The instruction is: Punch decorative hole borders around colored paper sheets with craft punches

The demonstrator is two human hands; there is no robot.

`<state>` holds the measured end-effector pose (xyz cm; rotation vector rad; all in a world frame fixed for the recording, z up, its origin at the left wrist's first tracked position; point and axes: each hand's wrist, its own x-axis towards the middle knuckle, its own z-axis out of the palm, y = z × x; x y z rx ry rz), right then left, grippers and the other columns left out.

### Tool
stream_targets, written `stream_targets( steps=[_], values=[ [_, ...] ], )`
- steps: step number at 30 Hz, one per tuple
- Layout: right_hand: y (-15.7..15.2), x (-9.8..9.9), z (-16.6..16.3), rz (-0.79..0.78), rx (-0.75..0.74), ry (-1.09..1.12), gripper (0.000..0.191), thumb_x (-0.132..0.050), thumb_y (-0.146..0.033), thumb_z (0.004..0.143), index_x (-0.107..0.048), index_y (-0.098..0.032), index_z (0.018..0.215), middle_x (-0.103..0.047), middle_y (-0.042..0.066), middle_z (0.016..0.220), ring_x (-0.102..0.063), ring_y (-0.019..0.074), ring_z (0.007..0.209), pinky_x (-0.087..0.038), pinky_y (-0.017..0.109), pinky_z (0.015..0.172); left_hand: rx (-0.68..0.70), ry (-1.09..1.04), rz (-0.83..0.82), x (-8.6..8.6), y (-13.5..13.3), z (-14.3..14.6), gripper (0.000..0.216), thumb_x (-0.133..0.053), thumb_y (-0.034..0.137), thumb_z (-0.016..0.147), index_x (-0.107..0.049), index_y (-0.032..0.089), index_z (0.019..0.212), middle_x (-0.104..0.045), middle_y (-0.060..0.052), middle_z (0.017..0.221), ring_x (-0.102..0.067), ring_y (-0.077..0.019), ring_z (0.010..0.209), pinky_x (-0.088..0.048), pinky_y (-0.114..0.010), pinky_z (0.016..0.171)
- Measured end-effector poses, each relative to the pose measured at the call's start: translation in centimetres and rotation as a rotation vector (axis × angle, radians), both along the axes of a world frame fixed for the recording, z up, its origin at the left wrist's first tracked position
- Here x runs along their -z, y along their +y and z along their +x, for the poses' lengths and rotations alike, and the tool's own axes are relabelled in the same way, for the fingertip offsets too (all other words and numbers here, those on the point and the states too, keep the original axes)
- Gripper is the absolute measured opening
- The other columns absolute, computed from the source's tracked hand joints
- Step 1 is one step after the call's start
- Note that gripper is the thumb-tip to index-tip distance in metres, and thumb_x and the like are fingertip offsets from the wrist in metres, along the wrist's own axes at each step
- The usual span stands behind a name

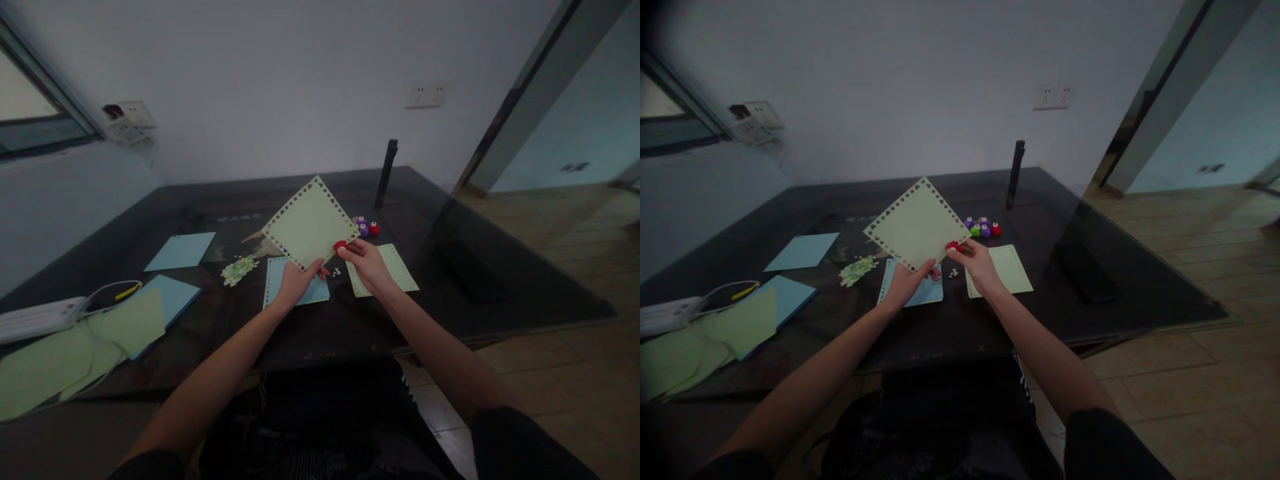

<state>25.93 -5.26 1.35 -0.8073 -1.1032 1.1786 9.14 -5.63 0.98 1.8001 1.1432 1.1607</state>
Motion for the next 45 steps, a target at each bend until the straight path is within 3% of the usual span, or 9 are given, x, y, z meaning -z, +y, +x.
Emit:
stream_targets(
  steps=[11,19,35,45],
  values=[
    [0.1,0.13,0.16,-0.026,-0.038,-0.027,0.03,-0.078,-0.033,0.059,-0.067,-0.02,0.084,-0.069,0.004,0.087,-0.062,0.0185,0.088,-0.042,0.039,0.093,-0.018,-0.027,-0.009,-0.19,0.14,-0.16,0.029,-0.052,0.03,0.083,-0.066,0.014,0.063,-0.066,-0.004,0.056,-0.062,-0.0156,0.057,-0.048,-0.027,0.065],
    [-0.05,-0.1,0.1,-0.027,-0.033,-0.041,0.03,-0.078,-0.03,0.058,-0.067,-0.021,0.084,-0.069,0.004,0.089,-0.062,0.0183,0.089,-0.042,0.038,0.092,-0.014,-0.133,-0.069,-0.52,0.06,0.14,0.025,-0.054,0.032,0.082,-0.064,0.012,0.092,-0.073,-0.008,0.076,-0.064,-0.0163,0.057,-0.047,-0.025,0.052],
    [-0.01,0.08,0.09,-0.031,-0.046,-0.038,0.026,-0.079,-0.029,0.058,-0.067,-0.02,0.08,-0.069,0.003,0.086,-0.061,0.0169,0.087,-0.042,0.036,0.091,-0.044,-0.17,-0.09,-0.6,0.05,0.0,0.026,-0.053,0.035,0.082,-0.066,0.012,0.08,-0.073,-0.01,0.075,-0.063,-0.0155,0.057,-0.049,-0.025,0.053],
    [-0.21,0.08,0.29,-0.082,-0.142,-0.068,0.031,-0.079,-0.027,0.057,-0.069,-0.02,0.085,-0.07,0.005,0.09,-0.063,0.0197,0.091,-0.042,0.041,0.095,-0.098,-0.189,-0.071,-0.47,0.25,-0.31,0.027,-0.055,0.036,0.081,-0.067,0.013,0.072,-0.072,-0.008,0.07,-0.061,-0.0145,0.056,-0.049,-0.026,0.055]
  ],
)
